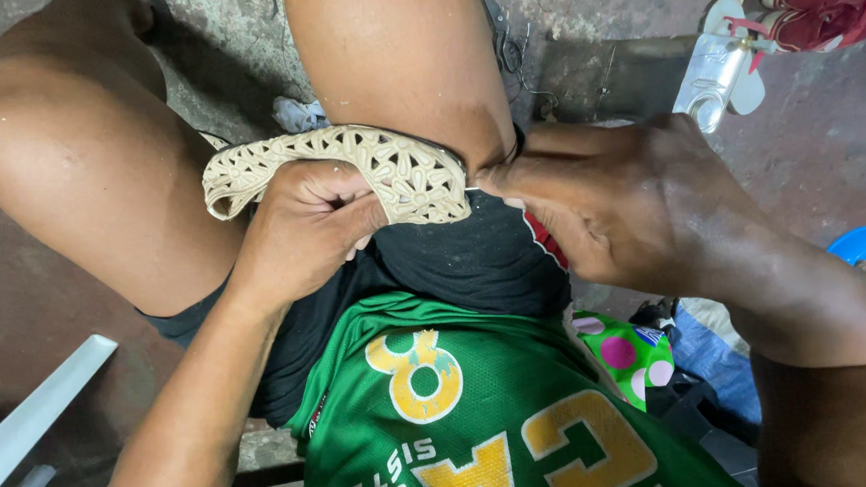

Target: The person sews the sole of a shoe by hand using a needle and thread, repeatedly pulling the thread through the material and rotating the shoe.

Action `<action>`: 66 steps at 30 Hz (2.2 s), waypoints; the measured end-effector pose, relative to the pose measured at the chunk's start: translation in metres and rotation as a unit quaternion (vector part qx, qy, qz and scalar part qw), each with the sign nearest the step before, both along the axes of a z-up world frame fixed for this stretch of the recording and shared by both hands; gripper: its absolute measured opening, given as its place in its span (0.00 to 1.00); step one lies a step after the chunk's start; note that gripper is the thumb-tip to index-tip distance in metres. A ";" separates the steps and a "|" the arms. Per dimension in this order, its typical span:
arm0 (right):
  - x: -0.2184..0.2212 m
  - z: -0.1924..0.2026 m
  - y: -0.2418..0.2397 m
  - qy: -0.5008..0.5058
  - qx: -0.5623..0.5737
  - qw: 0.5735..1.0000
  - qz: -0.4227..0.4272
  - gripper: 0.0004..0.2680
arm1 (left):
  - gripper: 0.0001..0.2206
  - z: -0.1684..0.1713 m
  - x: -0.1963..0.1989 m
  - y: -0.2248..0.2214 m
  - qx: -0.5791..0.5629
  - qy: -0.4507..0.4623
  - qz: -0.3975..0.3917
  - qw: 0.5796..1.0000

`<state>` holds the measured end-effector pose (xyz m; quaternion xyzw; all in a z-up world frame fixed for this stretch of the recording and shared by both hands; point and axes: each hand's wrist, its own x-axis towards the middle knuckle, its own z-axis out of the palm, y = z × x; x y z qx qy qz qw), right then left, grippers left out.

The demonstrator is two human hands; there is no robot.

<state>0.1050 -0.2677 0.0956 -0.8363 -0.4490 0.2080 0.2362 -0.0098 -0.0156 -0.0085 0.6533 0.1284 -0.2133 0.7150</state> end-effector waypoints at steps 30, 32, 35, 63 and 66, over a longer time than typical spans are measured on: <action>-0.004 -0.039 0.007 -0.003 0.019 0.999 0.036 0.05 | 0.04 0.007 0.010 0.016 0.077 -0.084 -0.107 0.988; -0.002 -0.042 0.001 -0.027 0.015 0.999 0.040 0.07 | 0.06 0.006 0.011 0.016 0.071 -0.098 -0.109 0.987; 0.001 -0.042 -0.001 -0.065 -0.014 0.997 0.043 0.12 | 0.06 0.007 0.012 0.017 0.084 -0.071 -0.114 0.987; -0.017 -0.054 -0.036 0.096 0.068 0.992 -0.046 0.13 | 0.22 0.078 -0.034 -0.060 0.454 -0.351 0.066 0.816; -0.023 -0.053 -0.036 0.111 0.102 0.987 -0.052 0.12 | 0.18 0.087 -0.020 -0.066 0.493 -0.408 0.011 0.768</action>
